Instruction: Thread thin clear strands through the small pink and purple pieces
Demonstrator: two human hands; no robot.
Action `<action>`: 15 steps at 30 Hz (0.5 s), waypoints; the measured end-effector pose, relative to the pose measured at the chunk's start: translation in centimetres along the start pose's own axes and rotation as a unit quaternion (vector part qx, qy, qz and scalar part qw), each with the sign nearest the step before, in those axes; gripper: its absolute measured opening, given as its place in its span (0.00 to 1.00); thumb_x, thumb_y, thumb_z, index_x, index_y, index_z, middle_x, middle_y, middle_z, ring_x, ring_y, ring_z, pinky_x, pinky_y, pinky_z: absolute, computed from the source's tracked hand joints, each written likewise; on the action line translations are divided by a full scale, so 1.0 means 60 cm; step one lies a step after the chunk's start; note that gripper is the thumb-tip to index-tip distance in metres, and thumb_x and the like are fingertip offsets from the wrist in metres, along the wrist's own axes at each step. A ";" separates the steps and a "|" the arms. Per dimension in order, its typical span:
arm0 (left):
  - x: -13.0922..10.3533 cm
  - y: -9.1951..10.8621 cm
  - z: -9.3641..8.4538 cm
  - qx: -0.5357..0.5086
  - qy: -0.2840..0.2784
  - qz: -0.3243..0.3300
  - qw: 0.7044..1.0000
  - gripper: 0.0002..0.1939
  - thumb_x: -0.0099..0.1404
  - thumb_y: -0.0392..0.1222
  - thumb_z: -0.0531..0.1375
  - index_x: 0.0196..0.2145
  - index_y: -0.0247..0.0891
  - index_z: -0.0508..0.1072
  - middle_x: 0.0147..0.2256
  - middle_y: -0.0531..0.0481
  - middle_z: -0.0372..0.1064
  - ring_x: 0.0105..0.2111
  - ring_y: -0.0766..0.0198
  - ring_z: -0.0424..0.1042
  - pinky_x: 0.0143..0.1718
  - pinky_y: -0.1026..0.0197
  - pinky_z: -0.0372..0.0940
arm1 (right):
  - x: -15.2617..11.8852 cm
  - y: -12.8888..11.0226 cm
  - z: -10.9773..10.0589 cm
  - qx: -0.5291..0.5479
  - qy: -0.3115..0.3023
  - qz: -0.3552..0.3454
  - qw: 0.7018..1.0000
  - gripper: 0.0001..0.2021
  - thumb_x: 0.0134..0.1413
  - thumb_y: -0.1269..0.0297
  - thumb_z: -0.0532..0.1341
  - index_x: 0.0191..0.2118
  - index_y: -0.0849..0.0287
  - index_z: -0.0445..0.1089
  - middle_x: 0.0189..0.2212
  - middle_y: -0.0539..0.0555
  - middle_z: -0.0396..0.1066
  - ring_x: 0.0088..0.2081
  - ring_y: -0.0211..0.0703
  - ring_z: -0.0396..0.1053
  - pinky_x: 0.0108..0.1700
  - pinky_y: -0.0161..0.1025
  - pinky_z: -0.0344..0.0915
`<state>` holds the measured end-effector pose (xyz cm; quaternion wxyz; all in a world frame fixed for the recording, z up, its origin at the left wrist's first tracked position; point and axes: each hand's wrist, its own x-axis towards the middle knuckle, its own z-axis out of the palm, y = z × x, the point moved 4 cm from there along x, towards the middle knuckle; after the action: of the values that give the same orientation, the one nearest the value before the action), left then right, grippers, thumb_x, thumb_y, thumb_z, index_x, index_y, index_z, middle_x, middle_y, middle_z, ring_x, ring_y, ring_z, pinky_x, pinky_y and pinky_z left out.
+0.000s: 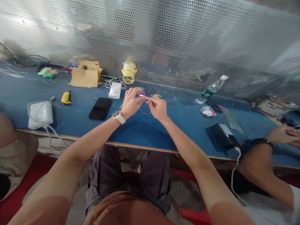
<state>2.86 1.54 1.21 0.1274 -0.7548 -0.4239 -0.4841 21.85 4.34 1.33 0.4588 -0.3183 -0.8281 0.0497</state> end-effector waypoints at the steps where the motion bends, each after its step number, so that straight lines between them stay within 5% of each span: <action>1: 0.000 0.001 0.000 0.000 -0.006 -0.002 1.000 0.11 0.85 0.43 0.64 0.45 0.46 0.88 0.54 0.41 0.79 0.53 0.46 0.74 0.58 0.40 0.69 | 0.000 0.002 0.000 -0.004 -0.002 -0.002 1.000 0.36 0.85 0.38 0.50 0.41 0.56 0.87 0.26 0.53 0.70 0.31 0.46 0.66 0.40 0.45 0.61; 15: -0.001 0.000 0.010 -0.011 -0.074 -0.006 0.997 0.11 0.87 0.43 0.60 0.51 0.44 0.84 0.57 0.38 0.76 0.56 0.43 0.73 0.58 0.39 0.67 | -0.006 0.016 -0.003 -0.064 -0.033 -0.064 0.995 0.29 0.87 0.51 0.49 0.47 0.56 0.88 0.35 0.59 0.80 0.39 0.51 0.74 0.53 0.48 0.72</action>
<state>3.22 1.84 0.85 0.0849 -0.7874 -0.4310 -0.4325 22.59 4.85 0.84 0.4123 -0.2914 -0.8629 -0.0225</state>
